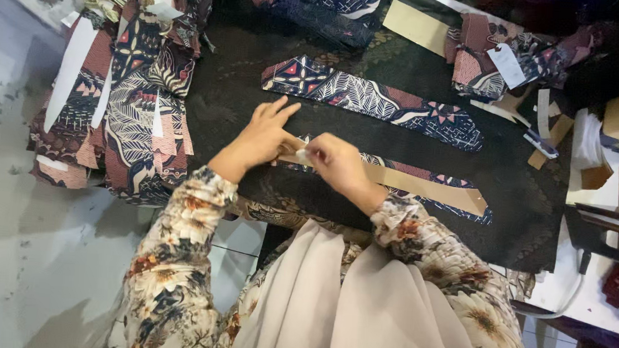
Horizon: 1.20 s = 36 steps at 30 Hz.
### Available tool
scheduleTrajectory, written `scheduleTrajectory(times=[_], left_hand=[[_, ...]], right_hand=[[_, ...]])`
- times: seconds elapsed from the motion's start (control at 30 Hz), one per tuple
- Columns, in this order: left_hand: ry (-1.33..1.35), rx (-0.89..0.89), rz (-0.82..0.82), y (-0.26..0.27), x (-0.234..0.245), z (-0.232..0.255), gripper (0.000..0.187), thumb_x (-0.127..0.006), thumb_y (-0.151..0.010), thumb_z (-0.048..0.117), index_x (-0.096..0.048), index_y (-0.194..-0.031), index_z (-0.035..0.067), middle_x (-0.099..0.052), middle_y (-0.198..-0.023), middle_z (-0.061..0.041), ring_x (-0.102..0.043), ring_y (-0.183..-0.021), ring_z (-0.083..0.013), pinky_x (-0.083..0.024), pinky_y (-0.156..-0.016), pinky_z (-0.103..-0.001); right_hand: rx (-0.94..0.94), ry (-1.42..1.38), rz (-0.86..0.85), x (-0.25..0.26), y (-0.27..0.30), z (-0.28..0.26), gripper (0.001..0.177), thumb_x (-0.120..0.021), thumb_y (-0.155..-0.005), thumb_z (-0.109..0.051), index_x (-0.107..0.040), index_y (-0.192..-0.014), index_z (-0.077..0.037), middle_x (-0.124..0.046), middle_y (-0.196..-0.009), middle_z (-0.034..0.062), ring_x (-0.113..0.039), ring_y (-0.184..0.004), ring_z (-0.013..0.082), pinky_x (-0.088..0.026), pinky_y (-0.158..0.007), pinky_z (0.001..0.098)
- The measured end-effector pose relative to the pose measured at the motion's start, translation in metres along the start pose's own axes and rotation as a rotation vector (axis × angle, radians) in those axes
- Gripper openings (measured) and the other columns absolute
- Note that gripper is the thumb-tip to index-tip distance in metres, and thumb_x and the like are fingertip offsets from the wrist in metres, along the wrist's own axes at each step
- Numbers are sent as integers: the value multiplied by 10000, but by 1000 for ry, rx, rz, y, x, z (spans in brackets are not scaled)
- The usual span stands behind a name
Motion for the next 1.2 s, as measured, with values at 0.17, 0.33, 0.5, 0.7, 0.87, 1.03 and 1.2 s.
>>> scheduleTrajectory(times=[0.17,0.33,0.5,0.7,0.87,1.03,1.2], left_hand=[[64,55,-104,-7,-13,-17,416,-838,-683,113,-834,-1036,333,-309,-1650,-135,-145,-1545,-414,-135,-1225,-590],[114,84,-116,-4,-18,-24,376,-854,-684,138,-837,-1014,317,-283,-1664,-135,-91,-1554,-428,-93,-1228,-611],[187,88,-145,-7,-23,-29,302,-855,-703,177,-853,-967,323,-248,-1667,-136,-55,-1548,-447,-47,-1225,-623],[222,78,-143,-4,-28,-34,273,-846,-693,154,-840,-950,246,-243,-1685,-134,-34,-1556,-461,-21,-1222,-645],[201,91,-132,-5,-24,-34,211,-831,-724,183,-837,-930,227,-253,-1670,-143,-38,-1544,-470,4,-1201,-674],[60,100,27,4,-14,-11,182,-791,-727,191,-835,-898,236,-493,-1444,-172,-322,-1408,-436,-142,-1135,-661],[-345,257,76,25,-45,54,283,-617,-953,199,-704,-1099,-27,-620,-1214,-216,-565,-1165,-375,-385,-1046,-494]], right_hand=[[178,130,25,-16,7,-19,194,-763,-837,-87,-688,-1016,-81,-657,-864,87,-670,-749,307,-529,-637,409],[243,222,-12,-24,8,-20,143,-766,-845,-80,-666,-945,-101,-630,-836,84,-666,-758,306,-530,-653,427],[324,276,-29,-30,9,-30,161,-752,-848,-63,-661,-978,-88,-645,-899,84,-662,-786,299,-534,-685,419],[427,239,61,-43,1,-52,209,-735,-848,-61,-664,-1044,-57,-680,-1067,132,-676,-830,286,-545,-703,386],[375,285,-12,-52,-4,-53,126,-736,-877,-86,-626,-938,-85,-674,-1011,107,-678,-810,284,-549,-701,400],[118,439,-281,-22,-9,-21,357,-717,-867,-91,-674,-1220,-125,-664,-873,108,-683,-787,325,-550,-687,427],[131,221,-145,34,-31,-24,105,-698,-892,-58,-712,-995,-77,-660,-943,104,-693,-865,338,-563,-751,413]])
Point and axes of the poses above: each hand's wrist, its own y-axis away from the middle knuckle, its own x-axis out of the back of the hand, z = x × y, the point moved 10 cm from there along -y, towards the middle knuckle
